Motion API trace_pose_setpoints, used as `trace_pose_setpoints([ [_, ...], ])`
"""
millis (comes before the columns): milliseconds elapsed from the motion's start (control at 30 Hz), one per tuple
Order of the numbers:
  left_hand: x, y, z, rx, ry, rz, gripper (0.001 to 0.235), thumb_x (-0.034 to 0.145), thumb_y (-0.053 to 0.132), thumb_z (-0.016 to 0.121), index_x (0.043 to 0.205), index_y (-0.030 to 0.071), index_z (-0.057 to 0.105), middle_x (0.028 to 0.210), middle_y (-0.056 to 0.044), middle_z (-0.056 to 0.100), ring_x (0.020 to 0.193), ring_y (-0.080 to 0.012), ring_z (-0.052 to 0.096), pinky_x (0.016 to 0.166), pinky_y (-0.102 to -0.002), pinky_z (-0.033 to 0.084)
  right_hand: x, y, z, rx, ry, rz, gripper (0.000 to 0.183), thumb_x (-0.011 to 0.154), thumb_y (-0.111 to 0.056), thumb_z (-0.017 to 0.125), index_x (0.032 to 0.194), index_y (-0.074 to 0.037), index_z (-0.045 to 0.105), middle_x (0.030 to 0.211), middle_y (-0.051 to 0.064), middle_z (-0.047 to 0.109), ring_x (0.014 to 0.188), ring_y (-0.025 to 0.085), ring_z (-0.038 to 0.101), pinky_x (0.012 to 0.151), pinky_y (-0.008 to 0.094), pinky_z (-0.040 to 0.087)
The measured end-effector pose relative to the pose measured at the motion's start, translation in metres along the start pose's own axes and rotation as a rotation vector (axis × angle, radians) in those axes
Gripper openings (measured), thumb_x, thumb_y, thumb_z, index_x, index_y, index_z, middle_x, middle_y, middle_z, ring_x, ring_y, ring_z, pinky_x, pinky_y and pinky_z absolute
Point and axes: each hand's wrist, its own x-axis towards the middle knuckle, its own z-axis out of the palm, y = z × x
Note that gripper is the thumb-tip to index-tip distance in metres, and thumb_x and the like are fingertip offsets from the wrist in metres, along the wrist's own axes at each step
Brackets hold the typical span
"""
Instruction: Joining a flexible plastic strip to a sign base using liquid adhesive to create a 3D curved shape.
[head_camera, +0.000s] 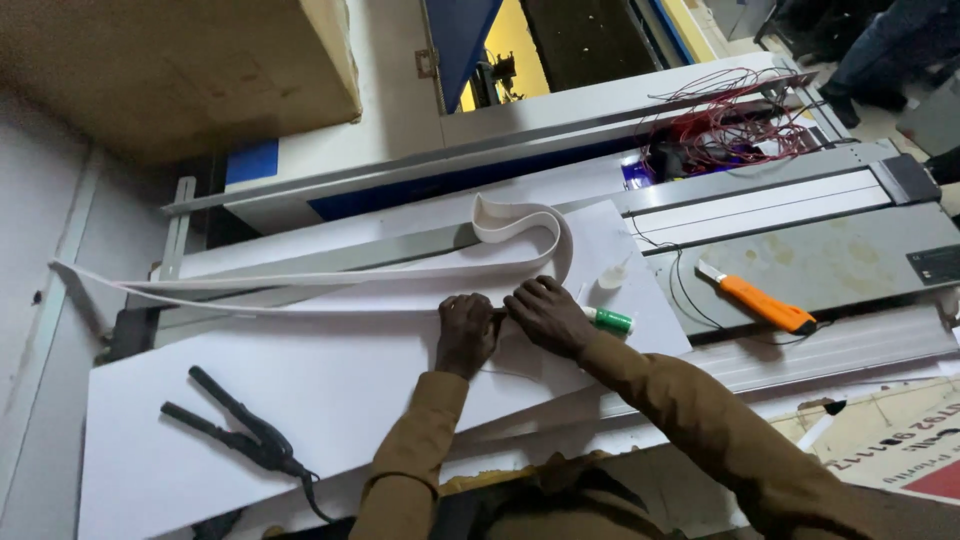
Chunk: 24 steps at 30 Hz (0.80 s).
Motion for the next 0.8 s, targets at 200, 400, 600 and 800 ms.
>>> trace_pose_setpoints([
  [200,0.005,0.011,-0.01,0.002,0.032,-0.002,0.044,0.073,0.011,0.091,0.103,0.023,0.061,0.1,0.003,0.068,0.097,-0.0234,0.071,0.106,-0.046,0.046,-0.007,-0.001,-0.004,-0.037,0.034,0.029,0.016,0.101,-0.016,0.072,0.117,-0.016,0.077,0.096,0.005,0.072,0.106,0.029,0.075,0.101,0.048,0.057],
  [400,-0.004,-0.011,0.012,0.067,0.081,0.084,0.039,0.074,0.015,0.095,0.102,0.02,0.068,0.103,0.001,0.069,0.1,-0.0237,0.072,0.107,-0.049,0.047,-0.023,0.017,-0.001,0.038,0.001,-0.024,0.045,0.09,0.002,0.072,0.135,-0.005,0.074,0.097,0.012,0.073,0.1,0.032,0.077,0.106,0.048,0.056],
  [600,-0.004,-0.016,0.016,0.116,0.16,0.151,0.041,0.071,0.019,0.097,0.101,0.018,0.069,0.104,-0.003,0.069,0.098,-0.0279,0.07,0.103,-0.052,0.051,-0.026,0.028,-0.011,0.06,-0.084,-0.075,0.071,0.083,0.007,0.082,0.15,-0.004,0.064,0.108,0.014,0.076,0.111,0.032,0.077,0.114,0.045,0.053],
  [800,0.001,-0.008,0.003,0.045,0.146,0.078,0.041,0.073,0.019,0.097,0.101,0.017,0.068,0.099,-0.002,0.069,0.094,-0.0265,0.072,0.104,-0.048,0.053,-0.038,0.039,-0.019,0.064,-0.051,0.03,0.045,0.102,-0.001,0.069,0.147,-0.008,0.067,0.107,0.012,0.073,0.12,0.035,0.072,0.12,0.051,0.049],
])
